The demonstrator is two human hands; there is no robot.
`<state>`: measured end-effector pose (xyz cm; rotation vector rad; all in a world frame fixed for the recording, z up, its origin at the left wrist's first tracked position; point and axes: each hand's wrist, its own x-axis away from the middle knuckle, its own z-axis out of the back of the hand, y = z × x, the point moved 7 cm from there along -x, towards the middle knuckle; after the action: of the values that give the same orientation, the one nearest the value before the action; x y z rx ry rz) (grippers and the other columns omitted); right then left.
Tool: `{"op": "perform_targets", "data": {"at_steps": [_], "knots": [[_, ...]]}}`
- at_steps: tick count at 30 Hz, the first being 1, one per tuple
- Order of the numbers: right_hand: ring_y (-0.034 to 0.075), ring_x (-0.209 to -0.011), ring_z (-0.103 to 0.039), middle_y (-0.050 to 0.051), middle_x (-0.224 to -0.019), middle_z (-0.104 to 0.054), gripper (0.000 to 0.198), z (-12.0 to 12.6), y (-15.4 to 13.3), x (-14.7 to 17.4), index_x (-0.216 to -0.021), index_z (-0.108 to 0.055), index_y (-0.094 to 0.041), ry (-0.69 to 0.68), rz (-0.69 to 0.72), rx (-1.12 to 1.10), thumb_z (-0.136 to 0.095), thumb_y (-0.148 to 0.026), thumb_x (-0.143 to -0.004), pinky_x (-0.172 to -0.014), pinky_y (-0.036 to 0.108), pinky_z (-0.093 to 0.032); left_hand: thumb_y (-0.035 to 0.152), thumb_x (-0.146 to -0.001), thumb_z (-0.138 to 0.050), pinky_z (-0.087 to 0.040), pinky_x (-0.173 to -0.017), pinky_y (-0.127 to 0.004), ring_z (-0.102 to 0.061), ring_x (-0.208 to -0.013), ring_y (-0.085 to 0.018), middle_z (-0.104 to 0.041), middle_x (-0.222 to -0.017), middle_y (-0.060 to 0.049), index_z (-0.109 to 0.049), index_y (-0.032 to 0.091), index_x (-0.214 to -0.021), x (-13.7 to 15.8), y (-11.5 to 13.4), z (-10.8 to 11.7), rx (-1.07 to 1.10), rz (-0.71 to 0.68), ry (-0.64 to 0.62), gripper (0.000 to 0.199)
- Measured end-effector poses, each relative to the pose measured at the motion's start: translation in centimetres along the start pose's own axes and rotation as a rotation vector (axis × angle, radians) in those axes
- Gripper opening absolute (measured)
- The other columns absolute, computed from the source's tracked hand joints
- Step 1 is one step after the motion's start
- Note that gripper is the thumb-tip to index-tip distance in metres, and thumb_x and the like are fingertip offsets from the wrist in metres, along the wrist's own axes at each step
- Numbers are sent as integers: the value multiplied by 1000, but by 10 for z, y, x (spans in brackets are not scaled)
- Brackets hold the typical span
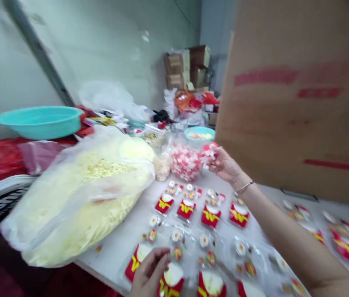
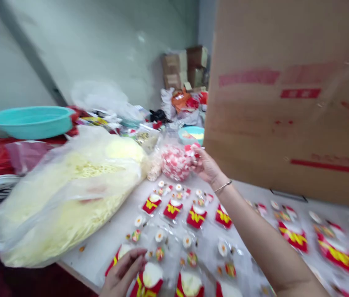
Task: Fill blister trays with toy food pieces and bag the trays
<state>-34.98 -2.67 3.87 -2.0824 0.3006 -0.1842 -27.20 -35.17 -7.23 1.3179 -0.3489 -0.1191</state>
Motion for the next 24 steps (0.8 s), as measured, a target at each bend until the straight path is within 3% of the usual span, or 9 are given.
{"op": "perform_targets", "data": {"at_steps": [5,8,12,15,19,24], "knots": [[11,-47,-58,0,-59,-61,27,25,106,152,-79,-55,-17,32,-316,-62,-63,-43,-77,-38,17,-40,53,-81,-56,-48,-71,-26,-59,-80,-16,-65,-99,-7,-59,20,-115,-6,14,-72,20,-119,-273,48],[16,-44,-60,1,-59,-62,26,41,141,225,-82,-54,-18,31,-424,-92,-65,-40,-75,-33,19,-38,53,-88,-45,-44,-67,-25,-56,-79,-15,-63,-102,-8,-54,20,-123,-4,31,-117,-24,-169,-476,49],[15,-43,-60,0,-61,-62,26,70,142,289,-89,-55,-19,16,-473,-72,-63,-41,-78,-32,17,-37,50,-86,-51,-43,-72,-27,-55,-80,-16,-65,-90,-4,-64,19,-107,27,40,-196,-222,-157,-982,39],[14,-44,-61,0,-66,-64,29,100,132,318,-93,-52,-21,90,-470,-37,-63,-44,-80,-33,17,-37,46,-81,-59,-42,-71,-26,-54,-75,-14,-63,-82,-2,-65,15,-90,54,39,-244,-220,-99,-1218,33],[14,-45,-61,0,-66,-63,33,132,124,345,-92,-47,-21,205,-410,-80,-59,-50,-82,-34,16,-37,44,-73,-69,-41,-65,-24,-53,-67,-11,-60,-74,-1,-60,13,-83,74,41,-288,-155,-24,-1308,34],[12,-50,-62,0,-68,-62,29,166,114,367,-97,-48,-20,370,-205,-267,-52,-47,-88,-38,16,-42,39,-68,-76,-42,-65,-24,-55,-66,-10,-60,-73,-1,-55,13,-82,84,48,-332,-29,65,-1326,36]]}}
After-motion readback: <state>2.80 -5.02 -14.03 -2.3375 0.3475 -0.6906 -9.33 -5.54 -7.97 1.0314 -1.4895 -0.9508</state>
